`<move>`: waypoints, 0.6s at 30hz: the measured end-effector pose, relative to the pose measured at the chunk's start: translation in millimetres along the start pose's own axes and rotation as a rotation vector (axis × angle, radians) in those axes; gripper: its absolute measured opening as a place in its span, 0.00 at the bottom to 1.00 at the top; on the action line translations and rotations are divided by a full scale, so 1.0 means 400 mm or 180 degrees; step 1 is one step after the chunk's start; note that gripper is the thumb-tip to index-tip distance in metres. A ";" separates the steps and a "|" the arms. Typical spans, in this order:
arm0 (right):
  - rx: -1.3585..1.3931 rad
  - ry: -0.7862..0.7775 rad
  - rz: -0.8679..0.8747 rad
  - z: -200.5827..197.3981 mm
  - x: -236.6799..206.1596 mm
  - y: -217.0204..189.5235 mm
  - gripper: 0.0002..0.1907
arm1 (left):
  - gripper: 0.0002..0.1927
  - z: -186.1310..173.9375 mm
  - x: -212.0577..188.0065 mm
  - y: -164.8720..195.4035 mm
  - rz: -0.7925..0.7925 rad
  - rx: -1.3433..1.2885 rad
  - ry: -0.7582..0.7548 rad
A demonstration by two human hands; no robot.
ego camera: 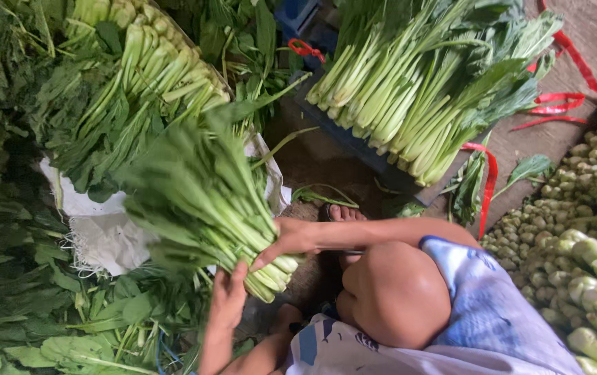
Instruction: The person sits on the floor and gathers loose leafy green vegetables into bunches, aligning the stems by hand. They secure each bunch with a red rubber band and place the finished bunches into stacked crates beside them.
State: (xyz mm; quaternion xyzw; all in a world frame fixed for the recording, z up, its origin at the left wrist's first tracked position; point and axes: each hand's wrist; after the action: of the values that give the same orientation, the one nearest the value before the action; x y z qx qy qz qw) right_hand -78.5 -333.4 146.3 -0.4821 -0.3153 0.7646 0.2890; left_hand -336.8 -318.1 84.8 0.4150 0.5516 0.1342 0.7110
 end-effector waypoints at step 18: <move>0.0802 0.4022 -0.2988 -0.576 -0.349 -0.134 0.30 | 0.42 0.936 0.418 0.884 0.3179 0.2567 -0.1895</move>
State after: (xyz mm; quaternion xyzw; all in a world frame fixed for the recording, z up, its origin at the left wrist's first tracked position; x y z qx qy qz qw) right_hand 192.1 -356.5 187.0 -0.6050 -0.1731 0.1749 0.7572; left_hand 152.3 -156.1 250.9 0.8685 0.0841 0.1103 0.4759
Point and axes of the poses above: each hand's wrist, its own x-axis towards the middle knuckle, its own z-axis out of the palm, y = z × x, and after that the axes turned 6 degrees about -x, right-handed
